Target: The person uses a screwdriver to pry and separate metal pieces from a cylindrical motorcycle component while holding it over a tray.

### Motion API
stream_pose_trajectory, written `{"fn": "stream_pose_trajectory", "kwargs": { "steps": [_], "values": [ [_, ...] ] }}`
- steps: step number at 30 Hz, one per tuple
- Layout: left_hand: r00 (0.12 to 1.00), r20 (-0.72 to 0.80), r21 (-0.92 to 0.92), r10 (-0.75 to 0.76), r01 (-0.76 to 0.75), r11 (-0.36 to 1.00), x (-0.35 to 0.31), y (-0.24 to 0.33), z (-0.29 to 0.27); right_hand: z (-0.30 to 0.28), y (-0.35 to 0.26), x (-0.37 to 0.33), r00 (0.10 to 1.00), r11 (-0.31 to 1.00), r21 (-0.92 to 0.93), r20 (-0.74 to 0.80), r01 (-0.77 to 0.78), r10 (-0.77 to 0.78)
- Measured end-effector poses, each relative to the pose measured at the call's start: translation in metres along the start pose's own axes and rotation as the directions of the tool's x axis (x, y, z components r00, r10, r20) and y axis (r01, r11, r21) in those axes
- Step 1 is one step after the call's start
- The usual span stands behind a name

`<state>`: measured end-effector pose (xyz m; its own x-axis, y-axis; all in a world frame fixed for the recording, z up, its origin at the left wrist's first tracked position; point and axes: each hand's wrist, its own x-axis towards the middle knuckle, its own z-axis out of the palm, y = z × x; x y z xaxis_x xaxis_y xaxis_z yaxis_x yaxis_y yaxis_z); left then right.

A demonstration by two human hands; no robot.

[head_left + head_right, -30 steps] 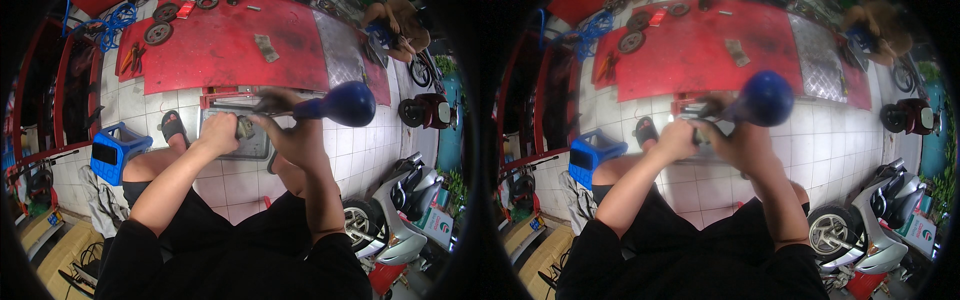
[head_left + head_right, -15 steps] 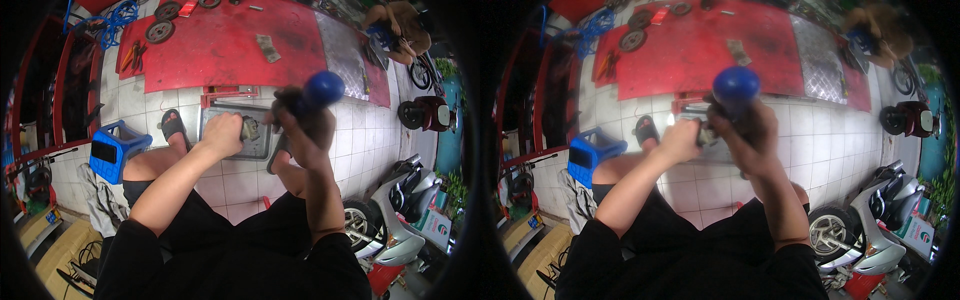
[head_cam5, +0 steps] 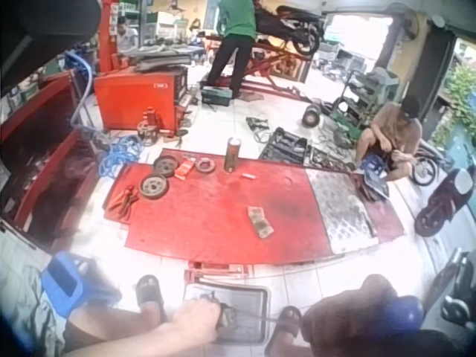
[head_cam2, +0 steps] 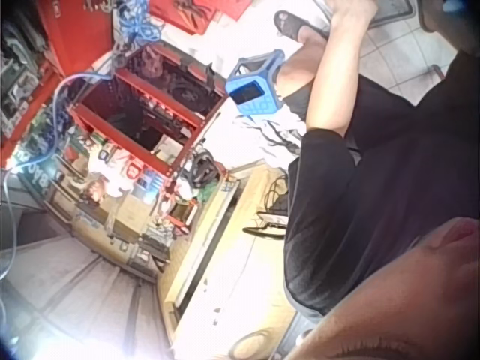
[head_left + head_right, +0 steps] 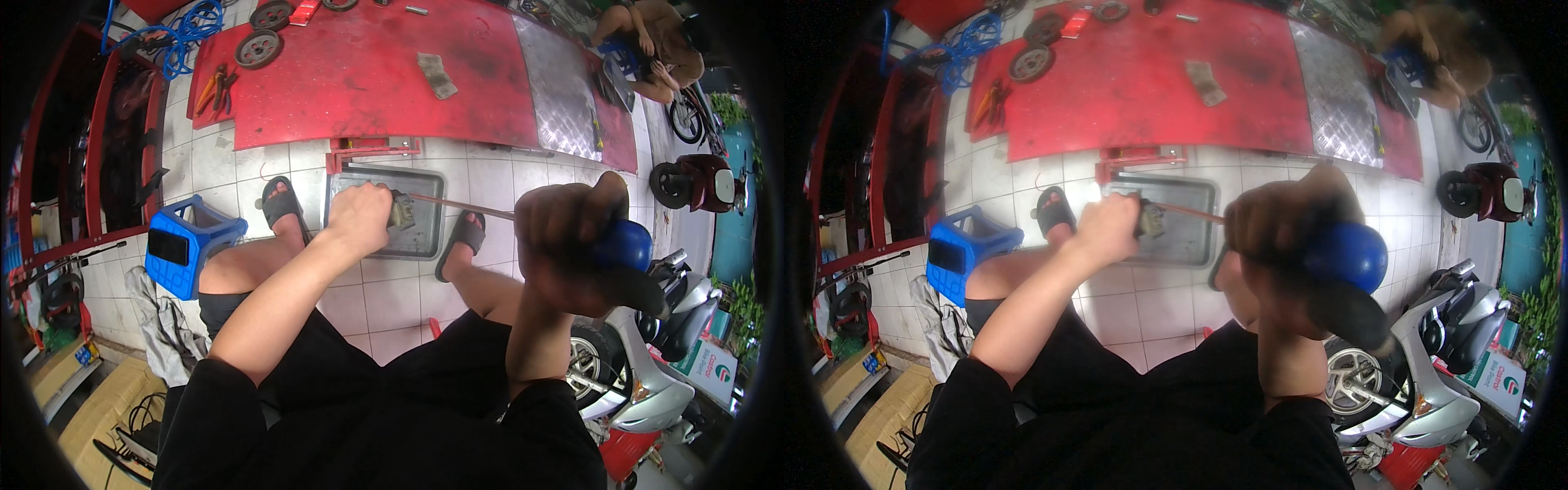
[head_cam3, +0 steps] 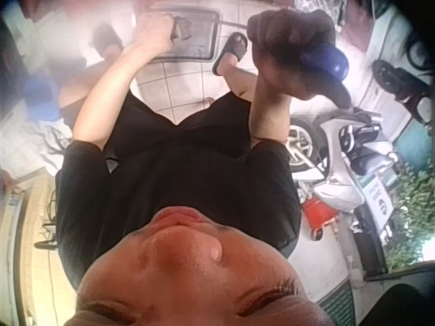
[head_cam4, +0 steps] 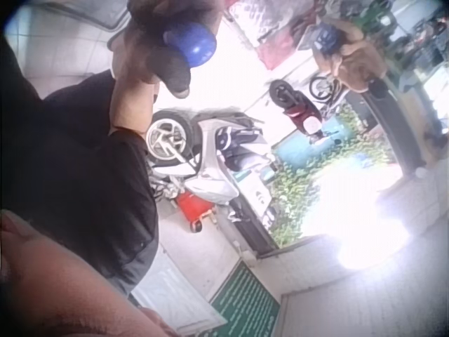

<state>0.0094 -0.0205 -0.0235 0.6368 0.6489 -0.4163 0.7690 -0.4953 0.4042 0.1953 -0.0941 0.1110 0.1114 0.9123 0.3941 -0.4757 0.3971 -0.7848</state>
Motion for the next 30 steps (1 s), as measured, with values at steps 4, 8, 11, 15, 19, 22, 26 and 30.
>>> {"fn": "stream_pose_trajectory", "kwargs": {
  "steps": [4, 8, 11, 15, 19, 22, 26, 30],
  "values": [
    [1.0, 0.031, -0.001, -0.003, 0.003, 1.0, 0.002, 0.001, -0.002, -0.007, 0.003, 0.003, 0.999, 0.999, 0.044, 0.038, 0.017, -0.019],
    [0.999, 0.047, -0.009, -0.004, 0.005, 1.0, 0.002, 0.001, -0.003, -0.006, 0.006, 0.002, 1.0, 1.0, -0.003, 0.005, 0.013, -0.013],
    [1.0, 0.023, -0.01, -0.016, 0.016, 1.0, 0.002, 0.002, -0.004, -0.009, 0.01, 0.002, 1.0, 0.999, 0.029, 0.012, 0.02, -0.02],
    [1.0, 0.022, -0.016, -0.014, 0.015, 1.0, 0.002, 0.0, -0.003, -0.008, 0.012, -0.002, 0.995, 0.994, 0.099, -0.094, 0.041, -0.032],
    [1.0, 0.014, -0.033, -0.004, 0.004, 0.999, 0.002, -0.003, -0.001, -0.011, 0.01, -0.001, 0.998, 0.998, 0.059, -0.057, -0.016, 0.019],
    [0.999, 0.014, -0.029, 0.029, -0.029, 0.999, 0.002, -0.004, 0.0, -0.014, 0.008, 0.001, 0.998, 0.997, 0.033, 0.016, -0.069, 0.069],
    [0.997, 0.019, 0.005, 0.077, -0.077, 0.997, 0.001, 0.0, -0.001, -0.018, 0.003, 0.004, 0.988, 0.993, 0.008, 0.109, -0.114, 0.113],
    [0.996, 0.012, 0.018, 0.091, -0.091, 0.996, 0.001, -0.002, 0.003, -0.021, 0.007, 0.001, 0.977, 0.997, 0.045, 0.206, -0.064, 0.053]
  ]
}}
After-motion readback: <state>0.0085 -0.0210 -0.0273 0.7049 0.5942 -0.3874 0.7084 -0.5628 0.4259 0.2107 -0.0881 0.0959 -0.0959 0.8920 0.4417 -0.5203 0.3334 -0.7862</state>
